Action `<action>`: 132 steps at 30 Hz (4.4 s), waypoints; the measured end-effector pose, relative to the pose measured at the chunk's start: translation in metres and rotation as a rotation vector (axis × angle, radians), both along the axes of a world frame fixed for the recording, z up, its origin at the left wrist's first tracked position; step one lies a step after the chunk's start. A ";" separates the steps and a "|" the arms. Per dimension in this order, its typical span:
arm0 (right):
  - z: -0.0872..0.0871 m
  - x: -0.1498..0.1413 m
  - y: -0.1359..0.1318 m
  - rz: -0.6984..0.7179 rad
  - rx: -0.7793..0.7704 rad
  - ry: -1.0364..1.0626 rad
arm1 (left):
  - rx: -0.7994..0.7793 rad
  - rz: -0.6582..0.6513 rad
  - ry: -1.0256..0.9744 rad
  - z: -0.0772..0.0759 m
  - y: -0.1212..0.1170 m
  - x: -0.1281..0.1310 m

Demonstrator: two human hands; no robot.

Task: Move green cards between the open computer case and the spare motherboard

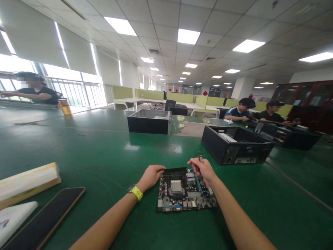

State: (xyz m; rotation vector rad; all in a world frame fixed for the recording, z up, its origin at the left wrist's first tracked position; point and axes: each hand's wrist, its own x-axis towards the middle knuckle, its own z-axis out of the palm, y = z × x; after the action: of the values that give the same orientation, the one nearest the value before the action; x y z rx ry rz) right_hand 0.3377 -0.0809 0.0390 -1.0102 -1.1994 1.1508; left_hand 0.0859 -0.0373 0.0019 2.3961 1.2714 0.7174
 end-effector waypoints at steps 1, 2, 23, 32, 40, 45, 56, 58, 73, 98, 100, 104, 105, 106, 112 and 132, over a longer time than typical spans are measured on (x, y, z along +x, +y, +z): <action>0.001 0.000 0.000 -0.012 0.026 -0.097 | -0.006 -0.001 0.002 0.000 0.000 0.000; 0.002 -0.001 0.001 -0.023 0.042 -0.160 | -0.008 -0.002 0.002 0.000 -0.001 0.001; -0.005 0.011 -0.009 0.363 0.048 0.739 | -0.037 -0.127 -0.022 0.005 -0.021 0.018; -0.016 0.011 -0.003 0.748 0.122 0.778 | 0.000 -0.123 -0.006 0.003 -0.020 0.019; -0.013 0.007 -0.006 0.851 0.163 0.734 | 0.015 -0.120 -0.002 0.000 -0.019 0.018; -0.011 0.014 -0.007 0.814 0.168 0.754 | 0.009 -0.109 0.003 0.003 -0.020 0.018; -0.001 0.028 -0.010 0.823 0.222 0.764 | 0.012 -0.106 0.003 0.003 -0.020 0.019; 0.000 0.028 -0.011 0.817 0.226 0.757 | 0.009 -0.105 0.006 0.003 -0.020 0.020; 0.003 0.050 -0.011 0.729 0.281 0.618 | -0.006 -0.098 0.011 0.005 -0.021 0.020; -0.003 0.025 -0.002 -0.050 0.223 -0.953 | 0.019 -0.130 -0.039 0.004 -0.021 0.020; -0.010 0.022 -0.001 -0.044 0.236 -1.118 | 0.016 -0.134 -0.045 0.004 -0.021 0.020; -0.021 0.023 0.000 0.026 0.188 -1.257 | -0.002 -0.125 -0.050 0.005 -0.022 0.021; -0.022 0.023 0.001 0.036 0.177 -1.277 | -0.007 -0.124 -0.058 0.006 -0.022 0.021; -0.022 0.024 0.001 0.040 0.172 -1.288 | -0.012 -0.123 -0.067 0.007 -0.023 0.021; -0.022 0.025 0.002 0.050 0.172 -1.273 | -0.011 -0.104 -0.081 0.010 -0.027 0.023; -0.020 0.029 0.001 0.065 0.130 -1.229 | -0.023 -0.059 -0.090 0.003 -0.022 0.024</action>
State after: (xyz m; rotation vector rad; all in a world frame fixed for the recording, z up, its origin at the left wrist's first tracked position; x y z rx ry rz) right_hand 0.3663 -0.0797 0.0190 -1.6461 -2.2147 0.3880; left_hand 0.1099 -0.0594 0.0046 2.3445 1.1627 0.7795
